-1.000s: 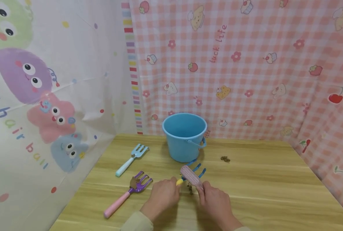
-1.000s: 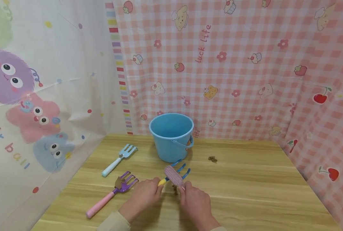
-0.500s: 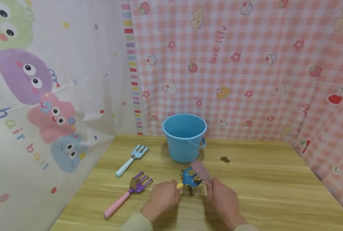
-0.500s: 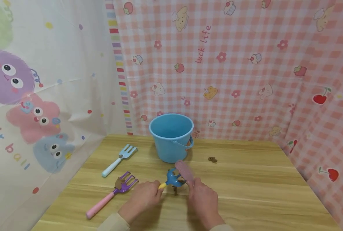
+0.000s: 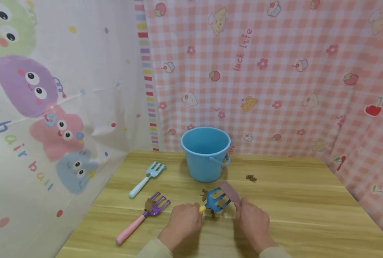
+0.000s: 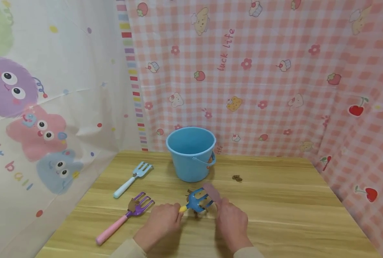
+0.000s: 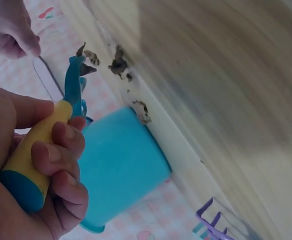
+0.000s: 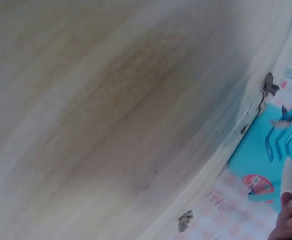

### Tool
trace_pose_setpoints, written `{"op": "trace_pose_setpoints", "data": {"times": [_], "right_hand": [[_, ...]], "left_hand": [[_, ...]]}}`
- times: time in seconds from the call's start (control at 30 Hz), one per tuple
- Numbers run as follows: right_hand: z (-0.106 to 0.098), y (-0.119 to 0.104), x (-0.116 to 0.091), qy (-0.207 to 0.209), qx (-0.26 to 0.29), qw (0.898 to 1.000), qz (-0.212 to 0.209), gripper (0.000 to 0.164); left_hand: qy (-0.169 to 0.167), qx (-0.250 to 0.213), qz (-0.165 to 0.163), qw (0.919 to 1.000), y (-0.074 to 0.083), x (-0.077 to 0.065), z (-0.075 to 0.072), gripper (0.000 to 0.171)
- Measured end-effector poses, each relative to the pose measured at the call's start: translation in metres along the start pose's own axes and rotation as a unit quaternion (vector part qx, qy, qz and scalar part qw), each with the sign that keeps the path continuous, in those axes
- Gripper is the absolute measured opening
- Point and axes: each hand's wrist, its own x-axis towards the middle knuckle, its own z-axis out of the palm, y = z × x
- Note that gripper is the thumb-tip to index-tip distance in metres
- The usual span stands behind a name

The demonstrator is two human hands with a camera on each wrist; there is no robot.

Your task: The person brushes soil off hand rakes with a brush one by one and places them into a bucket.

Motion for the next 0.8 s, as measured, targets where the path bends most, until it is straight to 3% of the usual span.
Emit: {"op": "trace_pose_setpoints", "data": {"times": [0.1,0.33,0.53,0.8], "right_hand": [[-0.003,0.000,-0.002,0.012,0.015,1.000,0.008,0.031],[0.007,-0.015,-0.015,0.002,0.067,0.996,-0.058,0.029],[0.010,-0.006,-0.018,0.013,0.015,0.999,-0.035,0.032],[-0.004,0.000,-0.010,0.045,-0.039,0.997,-0.055,0.032]], "left_hand": [[0.002,0.018,-0.008,0.9998,-0.003,0.001,0.002,0.026],[0.043,0.016,-0.001,0.9989,-0.007,0.003,-0.001,0.027],[0.058,0.026,-0.010,0.9979,-0.012,0.003,-0.003,0.026],[0.061,0.033,-0.010,0.9976,-0.013,0.002,-0.002,0.027]]}}
